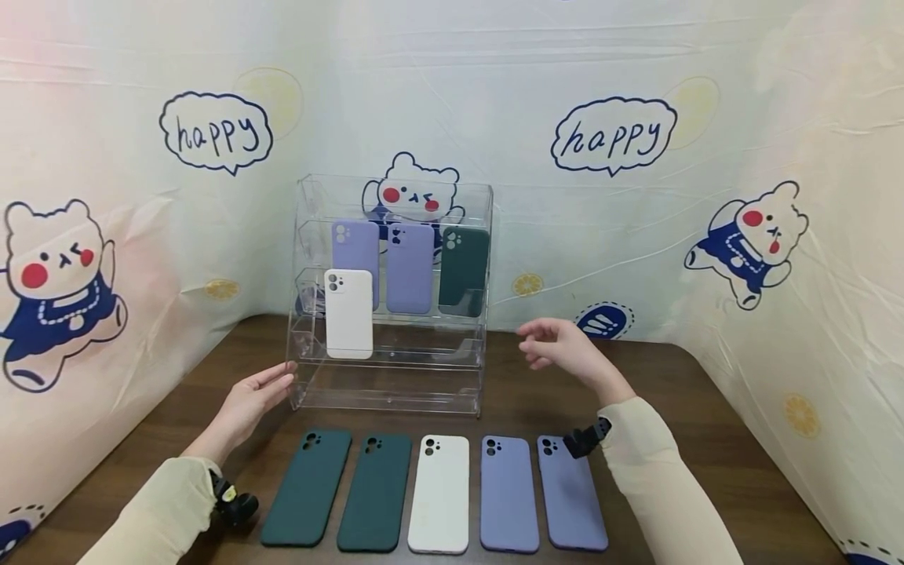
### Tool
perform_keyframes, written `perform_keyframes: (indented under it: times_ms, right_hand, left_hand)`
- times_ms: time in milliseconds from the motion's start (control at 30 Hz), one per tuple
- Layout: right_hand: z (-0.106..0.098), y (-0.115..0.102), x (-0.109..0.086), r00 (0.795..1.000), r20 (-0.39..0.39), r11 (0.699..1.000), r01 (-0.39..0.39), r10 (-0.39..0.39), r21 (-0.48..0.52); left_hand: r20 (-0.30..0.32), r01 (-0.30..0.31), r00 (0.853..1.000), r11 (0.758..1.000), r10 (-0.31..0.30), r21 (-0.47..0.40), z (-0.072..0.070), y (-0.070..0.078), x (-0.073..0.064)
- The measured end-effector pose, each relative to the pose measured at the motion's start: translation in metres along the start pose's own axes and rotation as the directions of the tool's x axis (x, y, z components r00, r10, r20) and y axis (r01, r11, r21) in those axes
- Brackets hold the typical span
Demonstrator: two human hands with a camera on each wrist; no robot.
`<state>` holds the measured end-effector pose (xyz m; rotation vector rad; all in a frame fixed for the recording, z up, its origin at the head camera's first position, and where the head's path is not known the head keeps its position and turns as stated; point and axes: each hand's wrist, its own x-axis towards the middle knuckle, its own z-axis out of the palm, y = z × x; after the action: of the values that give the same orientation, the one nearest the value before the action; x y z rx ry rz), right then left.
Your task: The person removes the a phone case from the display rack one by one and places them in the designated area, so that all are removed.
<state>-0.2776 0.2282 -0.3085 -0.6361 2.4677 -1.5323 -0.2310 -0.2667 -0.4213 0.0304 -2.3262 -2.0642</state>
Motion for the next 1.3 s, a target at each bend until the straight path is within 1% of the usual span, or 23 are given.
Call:
perform_keyframes:
  times_ms: [133,267,500,600,767,967,1167,1300]
  right_hand:
    - [0.007,-0.009,0.017,0.999,-0.01,0.999,0.052,-0.053,-0.008]
    - [0.017,-0.024,0.03,0.996,-0.01,0.996,0.089,-0.09,-0.019]
    - [0.036,-0.044,0.053,0.989,0.0,0.987,0.151,-0.151,-0.048]
    - [0.045,-0.054,0.063,0.985,0.006,0.985,0.17,-0.17,-0.041]
    - [0.061,-0.07,0.08,0.985,0.006,0.985,0.173,-0.173,-0.005]
    - [0.076,-0.087,0.099,0.988,0.001,0.988,0.154,-0.154,-0.016]
    - [0.09,-0.102,0.116,0.983,0.0,0.982,0.184,-0.185,-0.042]
    - [0.1,-0.106,0.124,0.981,-0.009,0.98,0.196,-0.196,-0.037]
  left_hand:
    - [-0.001,0.004,1.0,1.0,-0.004,-0.01,0.0,-0.001,0.001]
    - [0.004,0.001,1.0,1.0,-0.001,-0.019,0.0,-0.001,0.001]
    - [0.005,-0.006,1.0,1.0,0.006,-0.008,0.0,-0.002,0.001]
    - [0.003,-0.01,1.0,1.0,0.01,-0.007,-0.001,-0.003,0.001]
    - [-0.002,-0.013,1.0,1.0,0.013,-0.01,0.0,-0.002,0.001]
    - [0.0,-0.005,1.0,1.0,0.005,-0.006,0.001,-0.001,0.002]
    - [-0.012,0.006,1.0,1.0,-0.006,-0.008,0.001,0.001,0.003]
    - [-0.02,0.017,1.0,1.0,-0.017,-0.007,0.002,0.0,0.002]
